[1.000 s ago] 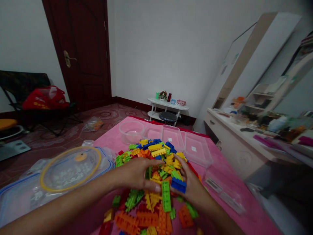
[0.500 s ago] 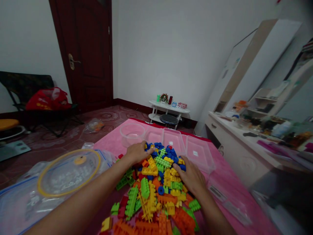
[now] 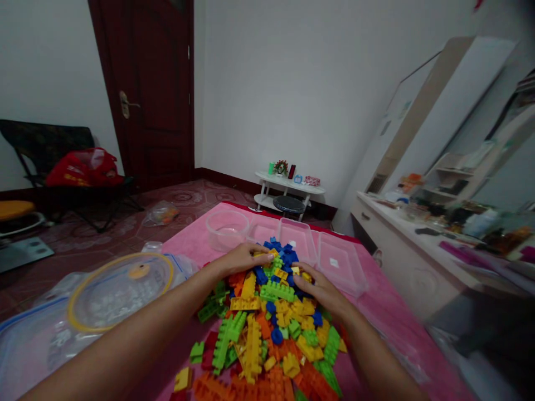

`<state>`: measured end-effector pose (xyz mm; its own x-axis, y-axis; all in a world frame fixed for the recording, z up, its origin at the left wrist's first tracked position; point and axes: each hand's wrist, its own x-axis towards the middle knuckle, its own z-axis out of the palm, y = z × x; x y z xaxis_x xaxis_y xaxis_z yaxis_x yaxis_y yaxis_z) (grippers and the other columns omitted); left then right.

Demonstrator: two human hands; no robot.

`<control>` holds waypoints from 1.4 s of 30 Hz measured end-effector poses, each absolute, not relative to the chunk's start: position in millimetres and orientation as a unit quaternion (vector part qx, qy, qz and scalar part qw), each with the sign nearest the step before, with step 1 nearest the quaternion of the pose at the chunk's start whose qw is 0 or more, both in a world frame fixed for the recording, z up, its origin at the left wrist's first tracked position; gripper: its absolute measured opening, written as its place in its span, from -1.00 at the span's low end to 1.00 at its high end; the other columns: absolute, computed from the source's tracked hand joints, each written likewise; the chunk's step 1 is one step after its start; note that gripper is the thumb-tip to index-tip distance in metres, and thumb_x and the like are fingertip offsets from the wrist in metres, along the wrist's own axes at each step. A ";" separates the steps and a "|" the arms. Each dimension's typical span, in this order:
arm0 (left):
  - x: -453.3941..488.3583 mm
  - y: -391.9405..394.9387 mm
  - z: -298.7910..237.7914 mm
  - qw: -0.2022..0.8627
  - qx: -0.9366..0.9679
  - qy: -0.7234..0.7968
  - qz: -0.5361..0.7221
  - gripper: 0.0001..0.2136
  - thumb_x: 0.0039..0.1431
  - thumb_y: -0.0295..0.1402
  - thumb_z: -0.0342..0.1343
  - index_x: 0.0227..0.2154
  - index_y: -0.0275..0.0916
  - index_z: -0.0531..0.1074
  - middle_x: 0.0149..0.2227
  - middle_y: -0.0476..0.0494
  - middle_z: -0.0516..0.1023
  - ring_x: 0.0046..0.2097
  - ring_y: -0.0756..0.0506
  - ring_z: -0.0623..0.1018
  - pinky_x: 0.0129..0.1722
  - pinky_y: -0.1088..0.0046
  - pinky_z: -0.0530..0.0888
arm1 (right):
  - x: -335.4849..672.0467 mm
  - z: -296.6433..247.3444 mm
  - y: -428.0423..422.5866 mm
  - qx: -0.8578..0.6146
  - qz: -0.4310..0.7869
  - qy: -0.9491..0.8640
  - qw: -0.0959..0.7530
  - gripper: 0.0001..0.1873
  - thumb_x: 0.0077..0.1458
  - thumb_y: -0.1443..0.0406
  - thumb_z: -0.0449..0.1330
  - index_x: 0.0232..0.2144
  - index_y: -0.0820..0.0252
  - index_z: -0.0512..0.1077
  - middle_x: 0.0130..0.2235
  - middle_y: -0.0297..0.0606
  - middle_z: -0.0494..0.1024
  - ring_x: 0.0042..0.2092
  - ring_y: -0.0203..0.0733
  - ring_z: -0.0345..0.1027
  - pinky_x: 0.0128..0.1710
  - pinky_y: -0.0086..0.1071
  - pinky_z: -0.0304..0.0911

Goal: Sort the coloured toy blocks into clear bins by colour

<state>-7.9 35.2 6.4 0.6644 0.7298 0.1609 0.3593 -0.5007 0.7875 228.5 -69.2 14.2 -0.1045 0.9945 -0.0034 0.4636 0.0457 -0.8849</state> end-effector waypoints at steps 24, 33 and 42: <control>17.8 68.8 51.6 0.357 0.876 0.297 0.130 -0.44 0.24 0.01 -0.19 -0.23 -0.38 0.54 -0.33 -0.15 0.61 -0.31 -0.05 0.54 -0.30 0.56 0.41 | 240.9 43.2 16.8 -0.622 0.248 -0.714 0.206 -0.37 0.20 -0.02 -0.11 -0.44 0.34 0.55 -0.42 -0.14 0.59 -0.37 -0.20 0.47 -0.31 -0.42 0.30; 73.4 150.3 14.2 0.170 0.864 0.462 0.109 -0.61 0.06 -0.45 0.10 0.00 -0.28 0.44 0.00 -0.25 0.51 0.04 -0.17 0.48 0.01 0.41 0.37 | 233.9 -9.2 101.5 -0.730 0.144 -0.661 0.093 -0.74 -0.01 0.36 0.27 -0.19 0.17 0.48 -0.11 -0.21 0.52 -0.05 -0.15 0.39 -0.07 -0.33 0.27; 94.7 153.7 -3.0 0.197 0.852 0.484 0.022 -0.80 0.15 -0.34 0.15 -0.21 -0.36 0.48 -0.19 -0.18 0.56 -0.16 -0.11 0.54 -0.14 0.29 0.49 | 221.9 -16.9 107.5 -0.747 0.137 -0.644 0.096 -0.82 0.02 0.35 0.26 -0.26 0.27 0.49 -0.20 -0.21 0.53 -0.14 -0.15 0.41 -0.15 -0.31 0.32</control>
<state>94.7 153.7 -3.0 0.5306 0.8338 -0.1524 0.8163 -0.4543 0.3568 221.9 107.5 -16.9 0.1341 0.9878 -0.0798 0.9351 -0.1528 -0.3199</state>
